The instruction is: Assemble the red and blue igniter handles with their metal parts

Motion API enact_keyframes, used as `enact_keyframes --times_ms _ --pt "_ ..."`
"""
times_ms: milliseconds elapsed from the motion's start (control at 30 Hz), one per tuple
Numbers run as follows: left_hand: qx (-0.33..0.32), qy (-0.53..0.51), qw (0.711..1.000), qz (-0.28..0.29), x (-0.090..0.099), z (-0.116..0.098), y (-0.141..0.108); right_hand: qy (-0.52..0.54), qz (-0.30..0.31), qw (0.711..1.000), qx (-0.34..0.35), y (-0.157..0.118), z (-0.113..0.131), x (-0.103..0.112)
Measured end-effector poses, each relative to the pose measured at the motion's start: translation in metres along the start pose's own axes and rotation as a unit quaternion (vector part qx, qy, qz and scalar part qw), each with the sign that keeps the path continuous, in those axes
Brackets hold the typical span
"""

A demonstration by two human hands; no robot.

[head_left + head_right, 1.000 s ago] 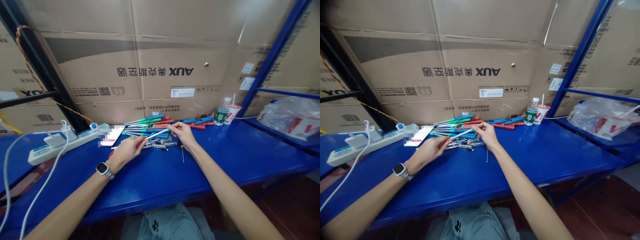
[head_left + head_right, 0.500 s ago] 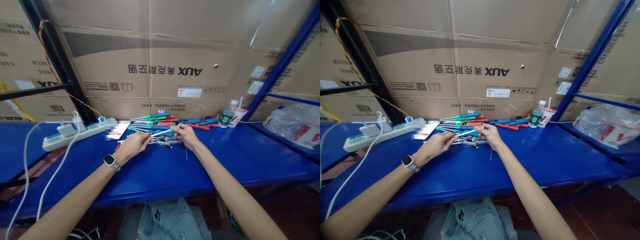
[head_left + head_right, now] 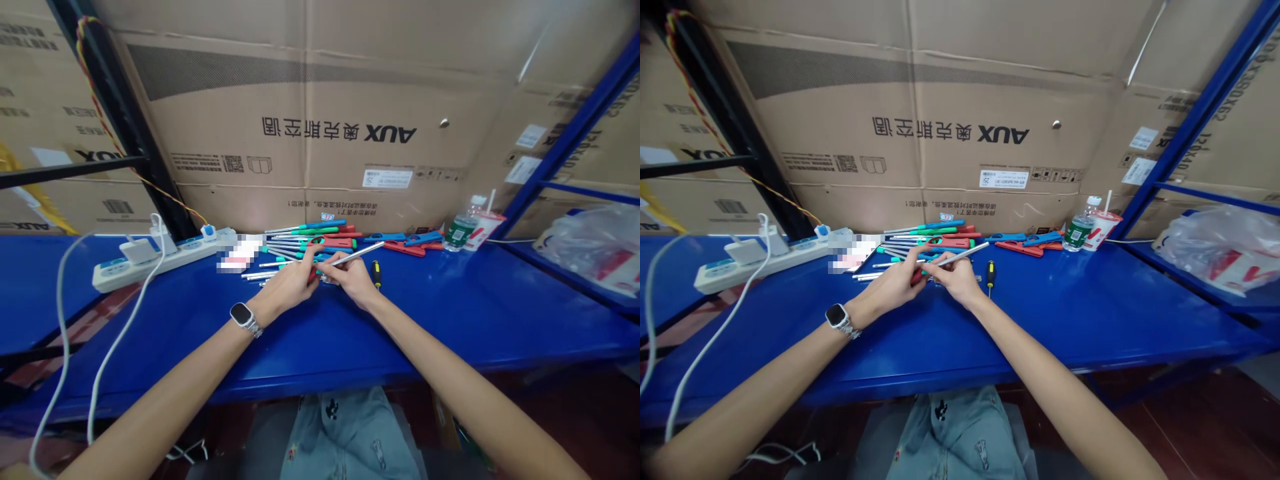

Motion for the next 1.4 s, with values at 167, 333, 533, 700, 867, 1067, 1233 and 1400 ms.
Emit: enact_keyframes --times_ms 167,333,533,700,867,1067,1233,1400 --pt "-0.005 -0.003 1.0 0.008 0.004 -0.003 -0.004 -0.017 0.022 1.0 -0.002 -0.003 -0.002 -0.003" --pt "-0.022 -0.015 1.0 0.001 0.002 -0.004 -0.005 -0.025 0.031 0.999 0.005 -0.007 -0.002 -0.008" --pt "-0.076 0.044 0.994 -0.061 0.013 0.003 -0.008 -0.012 -0.023 0.999 0.031 -0.007 0.007 0.002" --pt "-0.055 0.158 0.985 -0.03 0.018 0.011 -0.009 0.058 -0.105 0.992 0.035 -0.006 0.012 0.023" --pt "-0.008 0.142 0.99 -0.001 0.019 0.013 -0.009 0.075 -0.151 0.985 0.038 -0.004 0.014 0.03" --pt "-0.032 0.114 0.993 0.024 0.014 0.014 -0.011 0.056 -0.166 0.983 0.051 -0.001 0.008 0.034" --pt "-0.054 0.067 0.996 0.034 0.003 0.004 -0.011 0.039 -0.156 0.987 0.025 -0.001 0.001 0.031" --pt "-0.033 -0.015 0.999 0.03 -0.002 -0.006 -0.009 -0.051 -0.068 0.996 0.026 -0.011 -0.003 0.008"
Point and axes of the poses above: each hand's wrist, its own y-axis towards the middle knuckle, its own x-axis out of the back of the hand, z = x × y, the point moved 3 cm from there along y, towards the middle knuckle, and after that the axes turned 9 degrees about y, right-handed, at the moved point
